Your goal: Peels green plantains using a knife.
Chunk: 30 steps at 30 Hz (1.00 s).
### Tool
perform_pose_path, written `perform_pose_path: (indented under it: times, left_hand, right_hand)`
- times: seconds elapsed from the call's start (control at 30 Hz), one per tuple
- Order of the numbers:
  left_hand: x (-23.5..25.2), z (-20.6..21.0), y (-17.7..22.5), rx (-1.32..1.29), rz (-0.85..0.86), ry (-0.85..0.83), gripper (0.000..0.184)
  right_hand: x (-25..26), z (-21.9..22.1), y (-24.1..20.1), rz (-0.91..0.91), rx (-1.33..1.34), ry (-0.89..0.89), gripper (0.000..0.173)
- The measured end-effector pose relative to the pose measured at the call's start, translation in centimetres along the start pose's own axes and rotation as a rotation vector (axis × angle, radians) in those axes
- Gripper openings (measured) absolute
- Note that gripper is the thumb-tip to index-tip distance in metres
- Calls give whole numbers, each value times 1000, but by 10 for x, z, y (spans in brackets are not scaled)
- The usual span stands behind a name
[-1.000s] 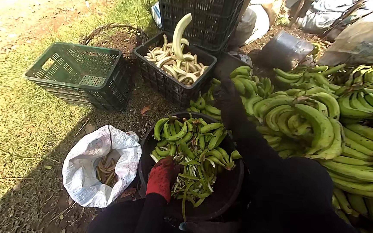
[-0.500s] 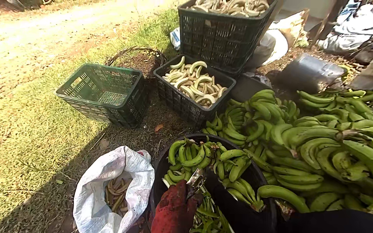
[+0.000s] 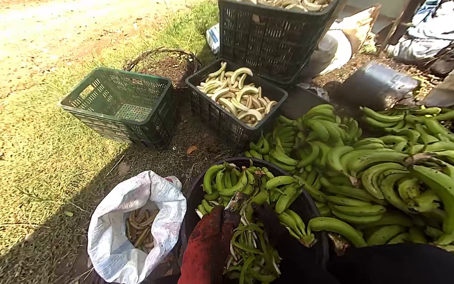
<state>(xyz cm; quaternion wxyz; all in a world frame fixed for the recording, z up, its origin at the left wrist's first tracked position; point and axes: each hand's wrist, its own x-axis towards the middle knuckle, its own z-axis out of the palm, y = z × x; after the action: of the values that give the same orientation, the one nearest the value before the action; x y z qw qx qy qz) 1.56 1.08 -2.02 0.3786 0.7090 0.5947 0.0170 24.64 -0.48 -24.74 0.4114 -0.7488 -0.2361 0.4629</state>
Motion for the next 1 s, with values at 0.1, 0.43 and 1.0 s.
perform_pose_path:
  times: [0.1,0.43,1.0]
  left_hand:
    - [0,8,-1,-186,-61,3,44]
    - [-9,43,10,-807,221,-65,48]
    - [-1,113,24,-99,516,83,49]
  right_hand:
    - [-15,-35,-29,-8,469,-51,47]
    - [-60,-95,-116,-199,910,-124,50]
    - [-117,-60,-123,-168,1144,73,37]
